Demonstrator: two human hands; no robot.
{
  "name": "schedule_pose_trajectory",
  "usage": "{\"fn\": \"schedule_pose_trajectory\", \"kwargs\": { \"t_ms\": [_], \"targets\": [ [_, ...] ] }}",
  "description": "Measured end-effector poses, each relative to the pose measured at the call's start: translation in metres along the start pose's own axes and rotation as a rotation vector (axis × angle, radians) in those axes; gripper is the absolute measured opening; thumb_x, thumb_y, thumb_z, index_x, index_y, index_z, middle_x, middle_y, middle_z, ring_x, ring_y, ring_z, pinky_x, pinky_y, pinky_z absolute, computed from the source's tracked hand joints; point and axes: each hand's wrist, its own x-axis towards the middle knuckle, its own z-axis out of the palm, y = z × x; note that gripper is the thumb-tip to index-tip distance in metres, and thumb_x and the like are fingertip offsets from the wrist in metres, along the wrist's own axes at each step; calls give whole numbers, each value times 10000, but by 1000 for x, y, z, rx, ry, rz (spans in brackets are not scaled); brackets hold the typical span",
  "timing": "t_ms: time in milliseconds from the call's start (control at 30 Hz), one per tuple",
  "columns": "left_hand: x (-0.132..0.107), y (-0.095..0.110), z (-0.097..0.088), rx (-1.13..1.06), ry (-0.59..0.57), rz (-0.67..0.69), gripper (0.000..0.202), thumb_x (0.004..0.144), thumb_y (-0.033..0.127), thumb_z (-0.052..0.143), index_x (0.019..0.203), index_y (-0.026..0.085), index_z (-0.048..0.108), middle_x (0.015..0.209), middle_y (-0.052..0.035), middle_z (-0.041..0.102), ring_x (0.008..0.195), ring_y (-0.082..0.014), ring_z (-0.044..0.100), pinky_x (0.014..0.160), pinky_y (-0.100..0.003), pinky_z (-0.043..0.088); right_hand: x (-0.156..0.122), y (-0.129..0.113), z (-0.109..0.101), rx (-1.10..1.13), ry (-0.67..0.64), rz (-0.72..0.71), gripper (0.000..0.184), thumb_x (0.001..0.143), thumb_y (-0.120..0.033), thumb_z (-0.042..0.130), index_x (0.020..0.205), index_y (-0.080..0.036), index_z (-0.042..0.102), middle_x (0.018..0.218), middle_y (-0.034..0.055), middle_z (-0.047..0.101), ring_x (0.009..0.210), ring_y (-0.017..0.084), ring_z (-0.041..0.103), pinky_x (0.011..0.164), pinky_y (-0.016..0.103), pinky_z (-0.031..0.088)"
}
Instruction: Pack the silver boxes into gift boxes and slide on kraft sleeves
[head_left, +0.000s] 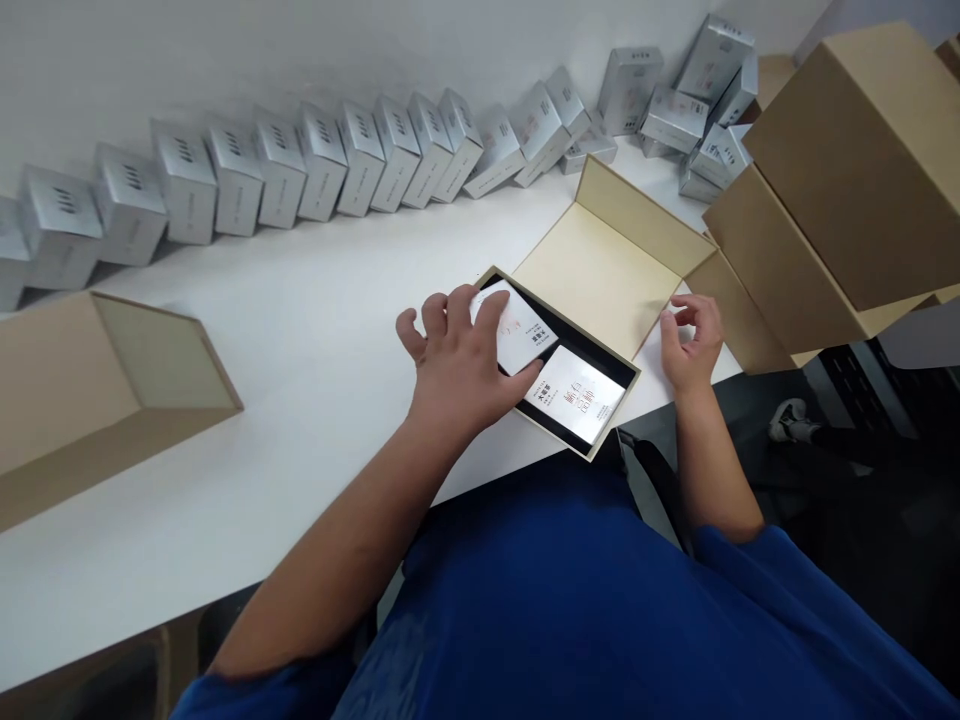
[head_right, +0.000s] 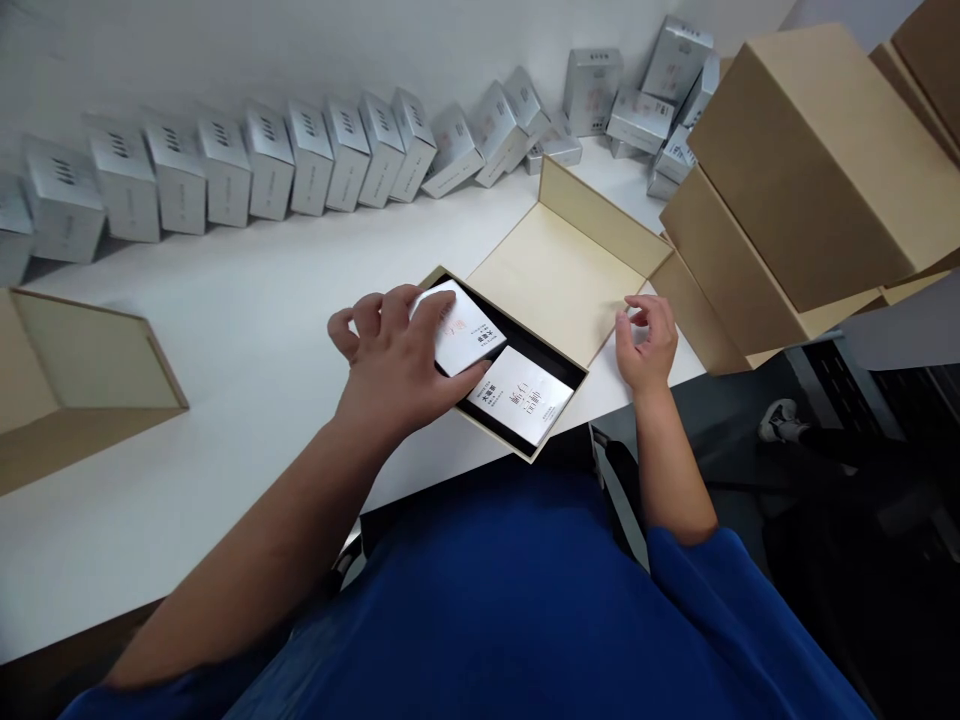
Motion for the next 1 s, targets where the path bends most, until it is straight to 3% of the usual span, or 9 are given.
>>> {"fn": "schedule_pose_trajectory", "kwargs": {
  "t_ms": [133,333,500,600,733,833,1000],
  "targets": [
    [1,-10,1,14,-46,95,814,928,622,588,1652,318,374,1717,-129,396,1673,-478,119,1329,-725,-55,0,-2,0,-36,-37,73,194,968,-361,623,1127,-256,660,1066,33,704,744,147,635,764,356,559],
    [14,-10,-14,103,-156,234,831,861,537,693,1610,261,462,1782,-145,320,1697,-472,105,1344,-710,-51,1,-3,1,-35,-64,102,215,975,-396,620,1146,-269,643,1069,30,700,771,158,652,761,360,565],
    [29,-9,-12,112,-128,270,661,758,485,811,1362,284,634,1624,-120,504,1651,-454,244,1383,-639,43,0,-3,1,-19,-77,117,202,972,-370,631,1149,-274,636,1084,26,697,787,159,652,770,355,556],
    [33,-11,-5,91,-127,220,565,791,535,771,1267,259,647,1474,-148,598,1549,-460,377,1361,-662,153,1,-3,1,-7,-79,118,193,969,-356,635,1142,-272,641,1076,22,703,788,159,650,778,354,553],
    [34,-7,-1,77,-147,164,532,816,517,714,1265,237,659,1335,-174,652,1410,-484,465,1236,-697,347,1,-3,1,-10,-85,110,182,962,-350,644,1124,-268,652,1047,17,713,775,154,645,779,353,554],
    [35,-2,1,97,-160,141,534,791,507,724,1258,250,691,1279,-177,662,1346,-520,479,1113,-726,420,1,-2,1,-28,-105,132,193,975,-388,642,1128,-270,648,1055,20,716,793,160,650,791,360,560],
    [41,3,5,147,-156,128,329,753,482,753,978,242,741,1040,-162,652,1235,-528,512,986,-698,466,2,-1,2,-28,-112,128,185,975,-387,643,1117,-268,652,1049,17,717,780,158,646,790,356,554]
  ]
}}
